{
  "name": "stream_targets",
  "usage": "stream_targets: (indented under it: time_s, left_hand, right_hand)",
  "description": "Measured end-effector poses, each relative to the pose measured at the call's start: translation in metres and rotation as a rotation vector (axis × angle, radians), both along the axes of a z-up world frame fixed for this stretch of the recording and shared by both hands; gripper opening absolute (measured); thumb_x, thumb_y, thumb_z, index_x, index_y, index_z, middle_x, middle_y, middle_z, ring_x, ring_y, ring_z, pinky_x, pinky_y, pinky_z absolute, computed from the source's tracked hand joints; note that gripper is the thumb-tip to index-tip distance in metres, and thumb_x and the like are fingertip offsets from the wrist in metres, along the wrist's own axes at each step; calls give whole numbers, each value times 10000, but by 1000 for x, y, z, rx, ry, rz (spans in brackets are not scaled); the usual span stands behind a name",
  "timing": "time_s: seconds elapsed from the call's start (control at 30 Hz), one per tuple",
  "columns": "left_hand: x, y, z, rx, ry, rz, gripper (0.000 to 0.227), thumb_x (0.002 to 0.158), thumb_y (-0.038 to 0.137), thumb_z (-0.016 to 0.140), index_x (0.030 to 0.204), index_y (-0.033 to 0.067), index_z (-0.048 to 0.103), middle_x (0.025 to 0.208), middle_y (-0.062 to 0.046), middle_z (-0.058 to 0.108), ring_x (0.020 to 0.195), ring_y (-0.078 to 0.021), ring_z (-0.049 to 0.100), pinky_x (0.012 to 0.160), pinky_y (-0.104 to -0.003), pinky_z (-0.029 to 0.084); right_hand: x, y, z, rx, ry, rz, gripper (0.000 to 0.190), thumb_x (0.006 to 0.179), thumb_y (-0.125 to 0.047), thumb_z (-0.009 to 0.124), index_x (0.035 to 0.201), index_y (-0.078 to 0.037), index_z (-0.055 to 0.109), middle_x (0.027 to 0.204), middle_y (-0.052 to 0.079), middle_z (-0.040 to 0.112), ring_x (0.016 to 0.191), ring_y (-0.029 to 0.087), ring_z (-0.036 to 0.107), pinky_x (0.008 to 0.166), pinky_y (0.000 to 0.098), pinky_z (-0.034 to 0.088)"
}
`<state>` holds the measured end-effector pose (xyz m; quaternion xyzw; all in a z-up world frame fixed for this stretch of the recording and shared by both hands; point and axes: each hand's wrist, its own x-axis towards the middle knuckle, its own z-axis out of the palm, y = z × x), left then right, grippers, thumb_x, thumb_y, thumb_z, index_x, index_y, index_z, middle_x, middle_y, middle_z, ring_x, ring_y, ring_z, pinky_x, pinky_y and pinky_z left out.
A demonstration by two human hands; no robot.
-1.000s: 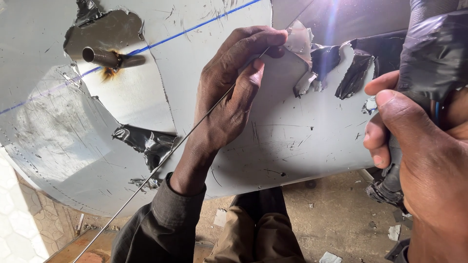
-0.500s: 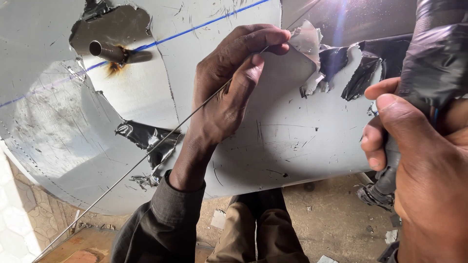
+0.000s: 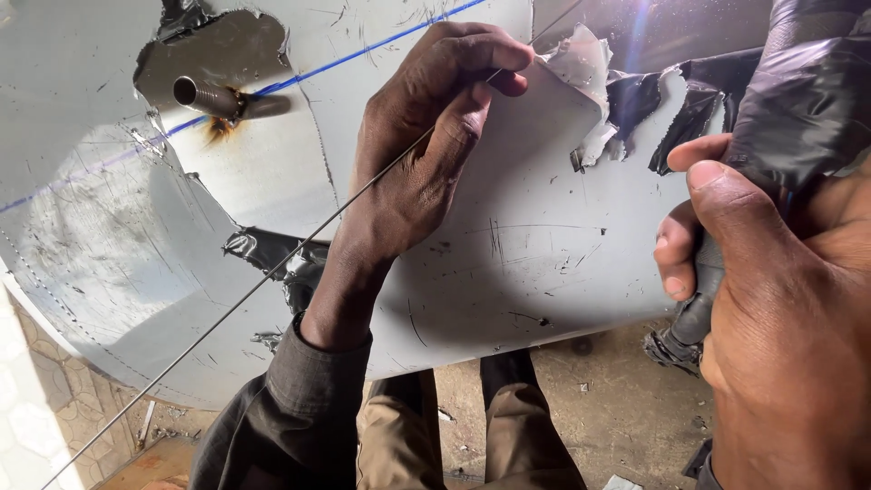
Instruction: The person is performing TIG welding on a metal sheet, using a welding torch in one hand and feeding a filler rod with the other.
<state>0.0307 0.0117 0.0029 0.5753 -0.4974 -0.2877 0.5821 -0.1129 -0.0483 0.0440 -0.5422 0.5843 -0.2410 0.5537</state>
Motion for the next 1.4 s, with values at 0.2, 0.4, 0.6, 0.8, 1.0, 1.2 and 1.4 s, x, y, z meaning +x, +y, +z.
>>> stream_targets:
  time_s: [0.2, 0.4, 0.6, 0.8, 1.0, 1.2, 1.4]
  left_hand:
    - [7, 2, 2, 15, 8, -23, 173, 870, 55, 313, 957, 70, 462, 967, -49, 480, 909, -142, 518, 851, -237, 421]
    - [12, 4, -6, -24, 93, -25, 167, 876, 107, 349, 984, 51, 463, 992, -61, 494, 925, -173, 545, 884, -259, 418]
    - [16, 4, -7, -9, 62, -57, 179, 882, 115, 340, 997, 59, 465, 1006, -59, 487, 937, -170, 547, 873, -246, 412]
    - [16, 3, -3, 18, 48, -60, 181, 877, 98, 331, 991, 52, 464, 1002, -69, 486, 933, -171, 545, 858, -243, 415]
    - [17, 2, -2, 34, 44, -59, 181, 876, 71, 332, 995, 52, 467, 1006, -63, 480, 940, -160, 542, 875, -238, 403]
    - [18, 1, -4, 8, 48, -63, 182, 876, 96, 333, 991, 44, 464, 1003, -70, 479, 931, -169, 539, 869, -248, 417]
    - [21, 2, -3, 22, 104, -85, 190, 873, 104, 331, 993, 46, 466, 1018, -65, 475, 936, -170, 534, 859, -239, 418]
  right_hand:
    - [7, 6, -1, -63, 42, 3, 49, 772, -82, 380, 757, -56, 419, 814, 25, 493, 430, 88, 390, 318, 180, 247]
    - [7, 7, -3, -82, 47, 28, 64, 788, -84, 380, 804, -44, 427, 827, 43, 487, 448, 95, 400, 336, 178, 272]
    - [10, 8, -6, -34, -11, -41, 67, 784, -88, 388, 775, -46, 438, 766, 38, 484, 425, 82, 384, 299, 174, 236]
    - [14, 10, -2, -37, 14, -50, 40, 774, -99, 388, 792, -78, 418, 812, 19, 496, 432, 86, 394, 315, 170, 246]
    - [16, 11, 0, -63, 75, -46, 45, 779, -74, 396, 804, -58, 430, 825, 30, 504, 439, 90, 408, 317, 177, 271]
    - [17, 9, 2, -19, 104, -18, 118, 765, -107, 378, 845, -50, 443, 837, 39, 482, 449, 86, 383, 328, 180, 252]
    - [17, 11, 0, 1, 10, -85, 61, 769, -113, 390, 808, -70, 406, 843, 26, 493, 446, 84, 379, 321, 167, 236]
